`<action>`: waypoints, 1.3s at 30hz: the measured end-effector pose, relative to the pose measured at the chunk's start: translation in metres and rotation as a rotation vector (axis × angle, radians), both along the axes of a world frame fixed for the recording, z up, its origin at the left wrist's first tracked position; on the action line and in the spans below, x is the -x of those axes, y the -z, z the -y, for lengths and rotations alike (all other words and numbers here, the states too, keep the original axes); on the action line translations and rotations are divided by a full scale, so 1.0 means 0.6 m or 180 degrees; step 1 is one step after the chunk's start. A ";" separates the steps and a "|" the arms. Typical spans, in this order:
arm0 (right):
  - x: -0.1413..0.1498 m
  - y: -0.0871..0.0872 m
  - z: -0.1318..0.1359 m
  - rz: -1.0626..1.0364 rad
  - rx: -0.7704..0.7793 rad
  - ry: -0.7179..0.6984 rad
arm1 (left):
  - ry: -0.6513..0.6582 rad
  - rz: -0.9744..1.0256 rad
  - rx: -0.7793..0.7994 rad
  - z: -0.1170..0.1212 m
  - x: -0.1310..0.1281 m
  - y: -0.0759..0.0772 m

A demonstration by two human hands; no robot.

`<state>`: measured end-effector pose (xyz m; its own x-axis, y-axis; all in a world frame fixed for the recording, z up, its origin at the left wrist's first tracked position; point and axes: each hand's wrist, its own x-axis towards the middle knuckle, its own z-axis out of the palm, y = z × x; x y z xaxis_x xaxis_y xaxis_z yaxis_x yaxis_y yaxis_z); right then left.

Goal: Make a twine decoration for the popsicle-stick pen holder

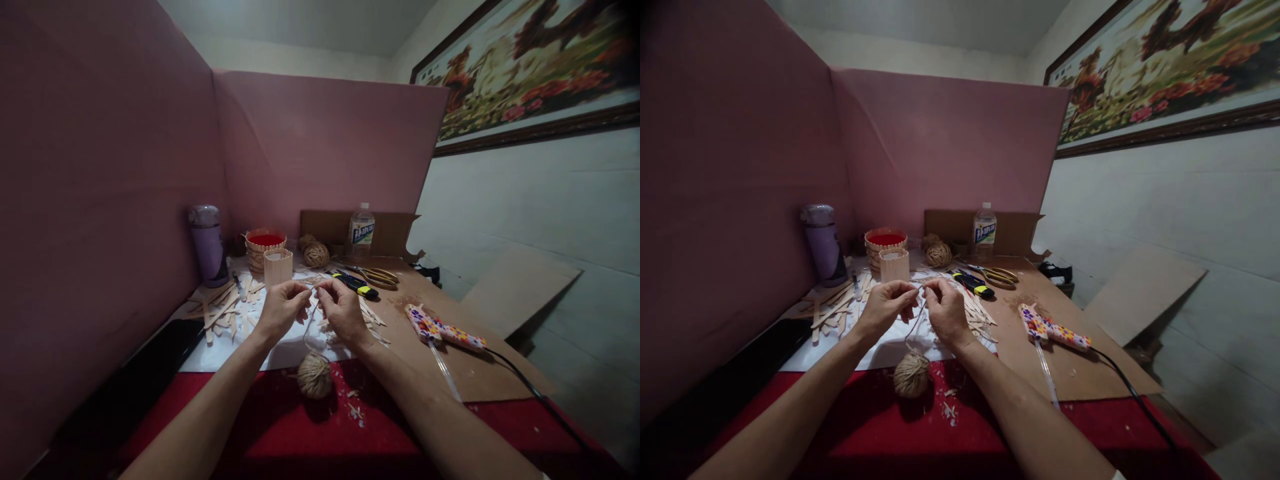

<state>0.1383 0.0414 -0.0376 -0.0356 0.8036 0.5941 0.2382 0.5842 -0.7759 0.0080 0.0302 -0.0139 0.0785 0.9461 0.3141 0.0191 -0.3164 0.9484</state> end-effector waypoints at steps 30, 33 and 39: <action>0.005 -0.006 0.000 -0.1186 0.0725 -0.0542 | 0.0423 -0.0330 0.0120 0.004 -0.001 0.007; 0.005 -0.009 0.001 -0.1306 0.0966 -0.0792 | 0.0625 -0.0115 0.0194 0.006 0.002 0.002; -0.002 -0.027 0.013 -0.1631 0.1490 -0.1728 | 0.1240 0.0193 0.0410 0.010 0.014 -0.006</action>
<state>0.1394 0.0337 -0.0213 -0.3027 0.9182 0.2556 -0.4231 0.1108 -0.8993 -0.0005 0.0242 -0.0105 0.4236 0.8811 0.2102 -0.1358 -0.1676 0.9764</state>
